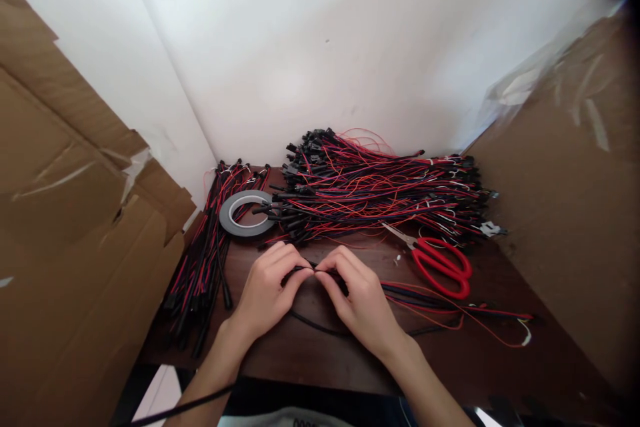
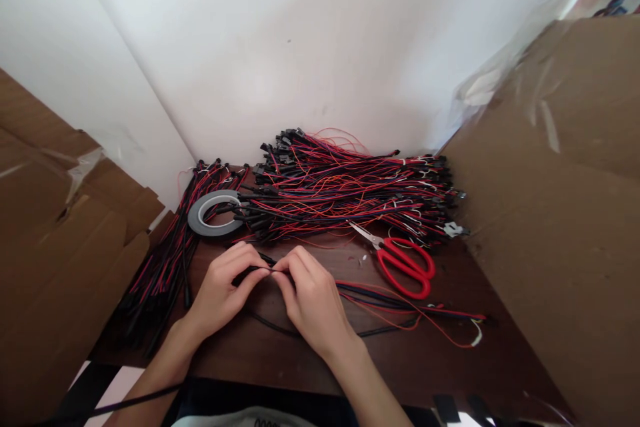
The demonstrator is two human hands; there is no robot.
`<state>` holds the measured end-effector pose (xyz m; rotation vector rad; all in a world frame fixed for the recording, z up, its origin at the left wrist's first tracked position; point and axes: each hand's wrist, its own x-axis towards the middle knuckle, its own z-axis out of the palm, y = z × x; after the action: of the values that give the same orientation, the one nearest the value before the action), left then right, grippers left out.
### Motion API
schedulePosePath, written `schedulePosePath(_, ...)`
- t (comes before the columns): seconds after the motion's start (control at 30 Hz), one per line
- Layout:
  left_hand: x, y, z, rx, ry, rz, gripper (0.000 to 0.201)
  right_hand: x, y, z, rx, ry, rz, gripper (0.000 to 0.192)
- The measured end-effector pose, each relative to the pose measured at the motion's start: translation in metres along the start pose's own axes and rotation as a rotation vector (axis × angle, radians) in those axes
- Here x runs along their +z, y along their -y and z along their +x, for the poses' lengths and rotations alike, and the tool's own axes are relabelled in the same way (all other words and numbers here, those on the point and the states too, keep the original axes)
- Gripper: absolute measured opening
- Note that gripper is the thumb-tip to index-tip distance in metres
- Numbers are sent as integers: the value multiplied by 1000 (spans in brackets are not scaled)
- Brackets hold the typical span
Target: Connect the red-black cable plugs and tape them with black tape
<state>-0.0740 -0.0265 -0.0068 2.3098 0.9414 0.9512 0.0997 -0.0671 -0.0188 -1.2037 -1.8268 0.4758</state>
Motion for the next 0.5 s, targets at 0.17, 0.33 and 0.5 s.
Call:
schedulePosePath(0.17, -2, 0, 1, -50, 25, -100, 16, -14, 2, -1, -20, 63, -99, 12)
schedulePosePath(0.33, -4, 1, 2, -32, -30, -129, 16, -34, 11, -3, 58, 171, -134, 11)
schedulePosePath(0.5, -3, 1, 1, -4, -45, -125, 15, -44, 14, -6, 156, 193, -48, 14)
